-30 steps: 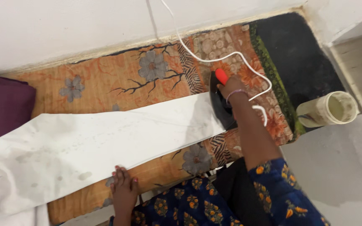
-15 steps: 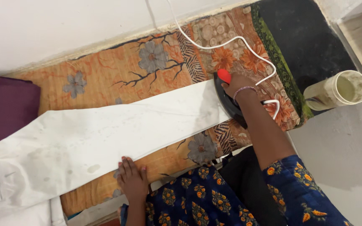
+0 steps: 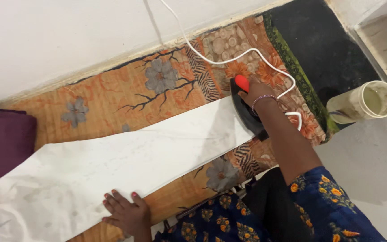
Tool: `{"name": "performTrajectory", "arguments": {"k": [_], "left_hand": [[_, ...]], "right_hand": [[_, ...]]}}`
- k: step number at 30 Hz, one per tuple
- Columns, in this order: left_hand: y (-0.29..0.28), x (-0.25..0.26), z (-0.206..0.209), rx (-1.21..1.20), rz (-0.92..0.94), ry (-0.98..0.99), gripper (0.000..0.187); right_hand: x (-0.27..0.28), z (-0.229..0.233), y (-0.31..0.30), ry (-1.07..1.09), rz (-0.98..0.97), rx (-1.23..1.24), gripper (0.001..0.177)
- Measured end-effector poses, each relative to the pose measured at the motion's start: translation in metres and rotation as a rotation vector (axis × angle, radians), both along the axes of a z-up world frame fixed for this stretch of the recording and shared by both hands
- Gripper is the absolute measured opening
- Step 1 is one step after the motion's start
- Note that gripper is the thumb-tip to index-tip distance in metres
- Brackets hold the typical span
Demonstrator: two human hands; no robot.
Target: The person irons a pair of white trousers laid out on a low wooden table. They use a red and black electric iron to smooth the fabric, repeatedly moving the iron back and forth along the legs and waist area. The person occasionally adjusts the trousers with their left hand and briefly sprays water from a nearby cup onto the fabric before continuing to iron.
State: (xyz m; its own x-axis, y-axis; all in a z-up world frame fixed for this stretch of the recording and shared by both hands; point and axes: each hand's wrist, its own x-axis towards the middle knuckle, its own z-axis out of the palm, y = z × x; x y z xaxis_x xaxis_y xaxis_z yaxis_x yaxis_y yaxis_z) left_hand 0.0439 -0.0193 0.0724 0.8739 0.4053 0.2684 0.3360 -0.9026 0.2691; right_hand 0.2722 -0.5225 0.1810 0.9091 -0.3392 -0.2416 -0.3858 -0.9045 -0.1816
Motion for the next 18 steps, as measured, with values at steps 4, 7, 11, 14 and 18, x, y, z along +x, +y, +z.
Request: {"name": "performTrajectory", "arguments": {"k": [4, 7, 11, 14, 18], "left_hand": [[0.003, 0.003, 0.005, 0.014, -0.015, -0.015, 0.071], [-0.001, 0.000, 0.005, -0.028, -0.014, -0.001, 0.071], [0.003, -0.001, 0.003, -0.077, -0.013, 0.037, 0.070], [0.004, 0.004, 0.003, -0.012, 0.008, 0.068, 0.072], [0.002, 0.007, 0.004, -0.016, 0.011, 0.067, 0.071]], "right_hand": [[-0.012, -0.002, 0.006, 0.099, -0.019, 0.007, 0.068], [-0.031, 0.007, 0.010, 0.159, 0.072, -0.084, 0.064], [-0.058, 0.014, 0.017, 0.252, -0.049, -0.012, 0.062], [-0.048, 0.013, 0.015, 0.229, 0.000, -0.016, 0.064], [-0.012, 0.003, 0.010, 0.168, -0.041, -0.042, 0.061]]}}
